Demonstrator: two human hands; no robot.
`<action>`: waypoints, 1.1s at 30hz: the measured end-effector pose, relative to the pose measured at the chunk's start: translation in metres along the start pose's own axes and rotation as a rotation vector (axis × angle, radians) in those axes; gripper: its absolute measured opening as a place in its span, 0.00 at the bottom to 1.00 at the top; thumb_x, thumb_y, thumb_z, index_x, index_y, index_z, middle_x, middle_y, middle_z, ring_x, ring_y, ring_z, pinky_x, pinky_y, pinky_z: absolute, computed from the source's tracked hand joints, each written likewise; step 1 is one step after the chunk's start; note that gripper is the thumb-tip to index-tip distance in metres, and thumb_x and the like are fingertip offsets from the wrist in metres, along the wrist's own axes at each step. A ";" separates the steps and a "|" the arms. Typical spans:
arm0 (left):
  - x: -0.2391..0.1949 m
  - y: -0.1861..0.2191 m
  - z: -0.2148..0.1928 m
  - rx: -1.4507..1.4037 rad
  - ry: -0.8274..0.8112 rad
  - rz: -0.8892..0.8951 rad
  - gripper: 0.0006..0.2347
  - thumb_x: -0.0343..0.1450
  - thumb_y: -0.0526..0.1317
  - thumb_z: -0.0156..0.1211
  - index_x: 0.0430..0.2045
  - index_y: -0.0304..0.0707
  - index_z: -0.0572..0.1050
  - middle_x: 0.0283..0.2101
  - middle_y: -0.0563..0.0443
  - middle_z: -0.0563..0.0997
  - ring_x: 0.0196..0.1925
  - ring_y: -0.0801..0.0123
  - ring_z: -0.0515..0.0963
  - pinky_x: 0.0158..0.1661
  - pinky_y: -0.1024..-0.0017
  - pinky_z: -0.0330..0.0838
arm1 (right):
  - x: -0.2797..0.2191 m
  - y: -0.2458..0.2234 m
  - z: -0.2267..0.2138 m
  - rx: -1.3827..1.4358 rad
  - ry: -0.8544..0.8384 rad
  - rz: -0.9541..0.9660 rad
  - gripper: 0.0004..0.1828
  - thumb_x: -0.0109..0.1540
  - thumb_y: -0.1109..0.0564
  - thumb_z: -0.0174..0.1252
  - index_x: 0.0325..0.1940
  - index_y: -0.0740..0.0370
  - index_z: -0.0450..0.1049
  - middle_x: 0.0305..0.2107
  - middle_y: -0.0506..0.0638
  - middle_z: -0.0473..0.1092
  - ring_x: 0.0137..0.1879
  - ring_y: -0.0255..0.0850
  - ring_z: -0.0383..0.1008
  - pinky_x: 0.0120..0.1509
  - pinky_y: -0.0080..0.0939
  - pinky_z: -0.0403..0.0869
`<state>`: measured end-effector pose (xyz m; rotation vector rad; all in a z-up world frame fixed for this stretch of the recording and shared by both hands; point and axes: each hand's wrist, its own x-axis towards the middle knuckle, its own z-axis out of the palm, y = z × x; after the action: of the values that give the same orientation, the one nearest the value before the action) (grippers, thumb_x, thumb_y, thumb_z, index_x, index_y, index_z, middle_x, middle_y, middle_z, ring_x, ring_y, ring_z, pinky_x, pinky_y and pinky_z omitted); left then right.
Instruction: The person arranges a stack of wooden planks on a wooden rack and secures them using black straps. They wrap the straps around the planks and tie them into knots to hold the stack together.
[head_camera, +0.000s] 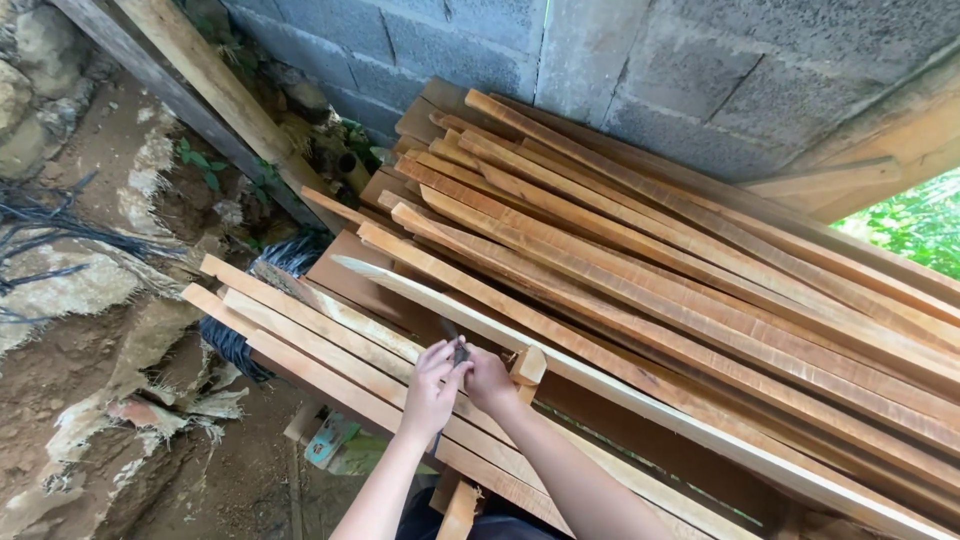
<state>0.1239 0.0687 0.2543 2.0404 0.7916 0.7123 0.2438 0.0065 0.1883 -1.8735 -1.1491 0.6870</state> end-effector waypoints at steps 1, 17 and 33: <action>0.003 -0.008 0.003 -0.001 -0.007 -0.008 0.07 0.74 0.41 0.63 0.28 0.41 0.85 0.53 0.45 0.83 0.58 0.43 0.77 0.59 0.53 0.68 | 0.002 0.012 0.004 0.002 -0.004 0.010 0.12 0.67 0.52 0.47 0.32 0.56 0.69 0.27 0.59 0.74 0.43 0.59 0.78 0.44 0.57 0.76; 0.005 0.006 0.019 0.054 0.087 -0.108 0.07 0.73 0.43 0.63 0.31 0.44 0.86 0.58 0.45 0.79 0.57 0.43 0.76 0.59 0.52 0.69 | -0.034 0.021 0.008 0.172 0.106 0.229 0.07 0.68 0.51 0.55 0.42 0.50 0.78 0.35 0.51 0.77 0.47 0.48 0.79 0.53 0.46 0.77; 0.018 -0.031 0.040 0.006 -0.275 -0.552 0.10 0.72 0.55 0.62 0.30 0.59 0.86 0.44 0.61 0.86 0.52 0.58 0.83 0.50 0.61 0.78 | -0.033 0.021 0.014 0.473 0.039 0.370 0.13 0.66 0.50 0.61 0.28 0.51 0.82 0.19 0.37 0.69 0.29 0.29 0.67 0.38 0.31 0.71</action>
<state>0.1549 0.0773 0.2112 1.7505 1.1212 0.1154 0.2278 -0.0229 0.1640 -1.6848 -0.5472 1.0217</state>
